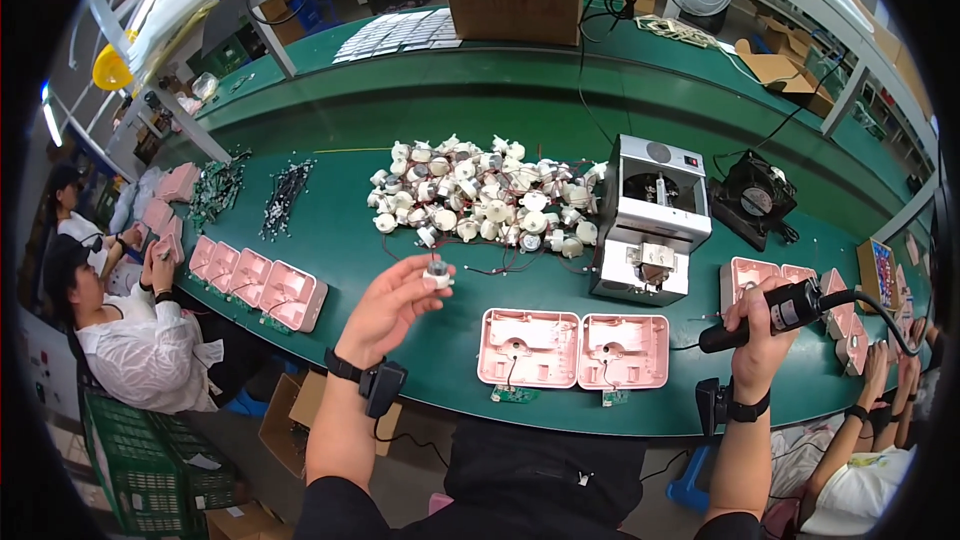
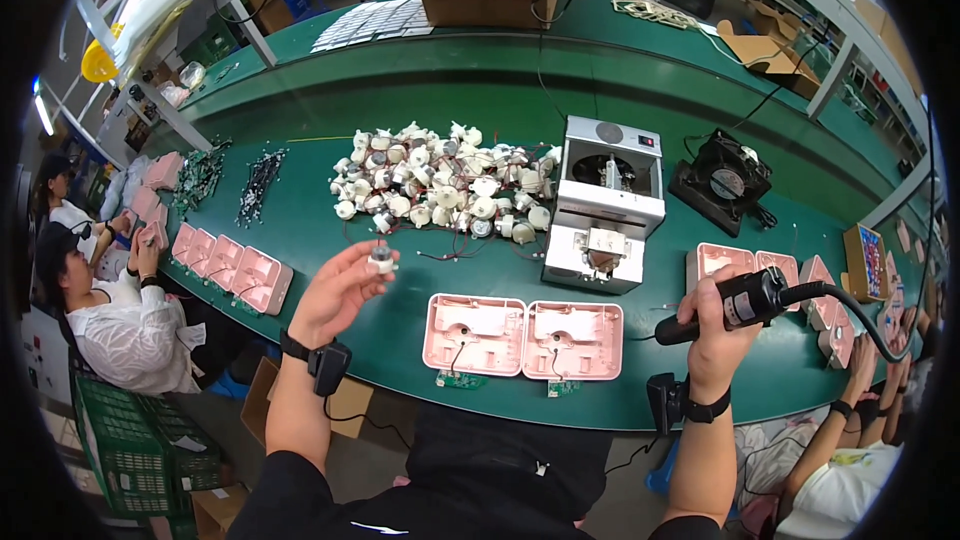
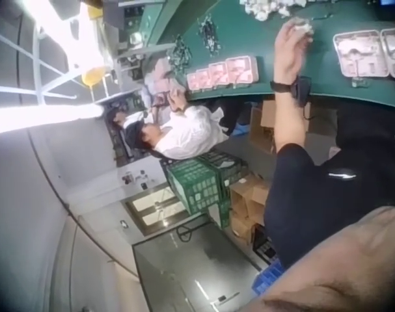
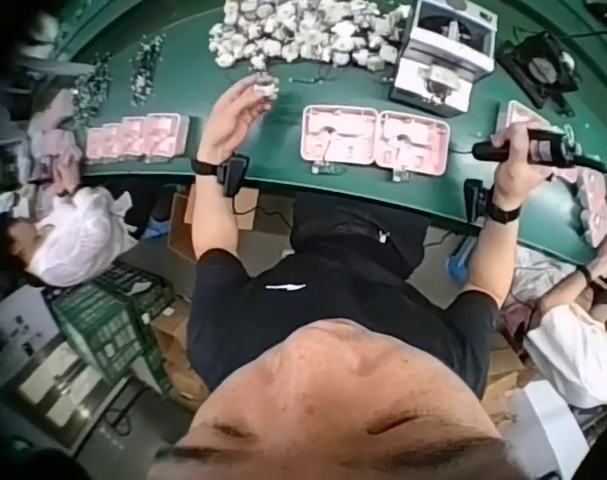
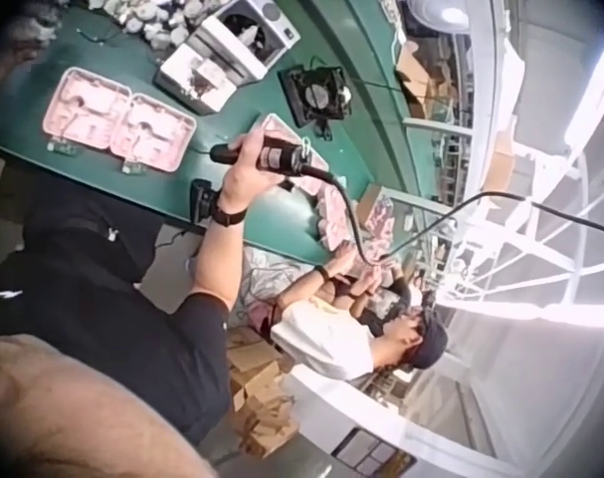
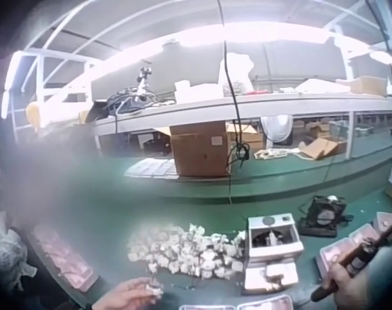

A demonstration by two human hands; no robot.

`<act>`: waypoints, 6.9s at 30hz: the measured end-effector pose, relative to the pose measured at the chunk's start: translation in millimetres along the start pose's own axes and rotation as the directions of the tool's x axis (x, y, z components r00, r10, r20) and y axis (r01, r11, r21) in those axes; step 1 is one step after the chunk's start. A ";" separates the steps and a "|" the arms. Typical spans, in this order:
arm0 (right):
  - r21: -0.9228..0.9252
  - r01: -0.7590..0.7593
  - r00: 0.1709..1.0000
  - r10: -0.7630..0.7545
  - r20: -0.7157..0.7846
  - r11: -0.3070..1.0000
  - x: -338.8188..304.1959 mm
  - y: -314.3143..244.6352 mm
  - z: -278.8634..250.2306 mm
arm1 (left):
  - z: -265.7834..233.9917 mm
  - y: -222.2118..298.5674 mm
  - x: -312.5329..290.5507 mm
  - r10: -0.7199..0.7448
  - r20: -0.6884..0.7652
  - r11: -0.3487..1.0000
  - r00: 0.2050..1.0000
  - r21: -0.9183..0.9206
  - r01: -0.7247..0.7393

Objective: Fastening small electronic components onto PCBs inside plastic trays using an electric screwdriver.

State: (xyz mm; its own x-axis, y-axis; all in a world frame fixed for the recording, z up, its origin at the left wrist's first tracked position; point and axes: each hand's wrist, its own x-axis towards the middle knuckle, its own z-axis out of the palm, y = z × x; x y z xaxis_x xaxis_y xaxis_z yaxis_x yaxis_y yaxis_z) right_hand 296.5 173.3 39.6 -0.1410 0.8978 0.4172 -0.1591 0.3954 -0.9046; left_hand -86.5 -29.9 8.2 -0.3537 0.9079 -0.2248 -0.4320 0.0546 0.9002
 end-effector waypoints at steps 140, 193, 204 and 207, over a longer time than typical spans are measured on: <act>0.319 0.093 0.971 -0.156 0.178 0.943 5.0 -56.1 71.7 | 165.5 -102.4 -7.6 0.216 0.629 -0.135 0.747 0.776 -0.616; 0.305 -0.096 0.970 0.020 0.243 0.948 -67.4 -96.6 2.7 | 32.4 -37.2 18.6 0.068 0.014 0.997 0.998 -0.043 -0.067; 0.277 -0.103 0.971 0.036 0.235 0.955 -70.8 -97.3 -8.4 | 13.7 9.5 12.8 0.579 -0.236 0.816 0.781 0.153 -0.558; 0.292 -0.123 0.966 0.046 0.256 0.949 -70.8 -94.7 -4.6 | 8.5 -24.7 17.8 0.227 -0.173 0.974 0.959 0.048 -0.222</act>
State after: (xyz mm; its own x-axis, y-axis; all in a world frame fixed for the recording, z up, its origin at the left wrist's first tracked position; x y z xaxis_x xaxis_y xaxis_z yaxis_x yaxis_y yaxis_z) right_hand 326.0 73.1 95.3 -0.3936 0.8355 0.3833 -0.4187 0.2083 -0.8839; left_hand -75.0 -11.5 -14.9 -0.5802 0.8109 -0.0758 -0.3022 -0.1280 0.9446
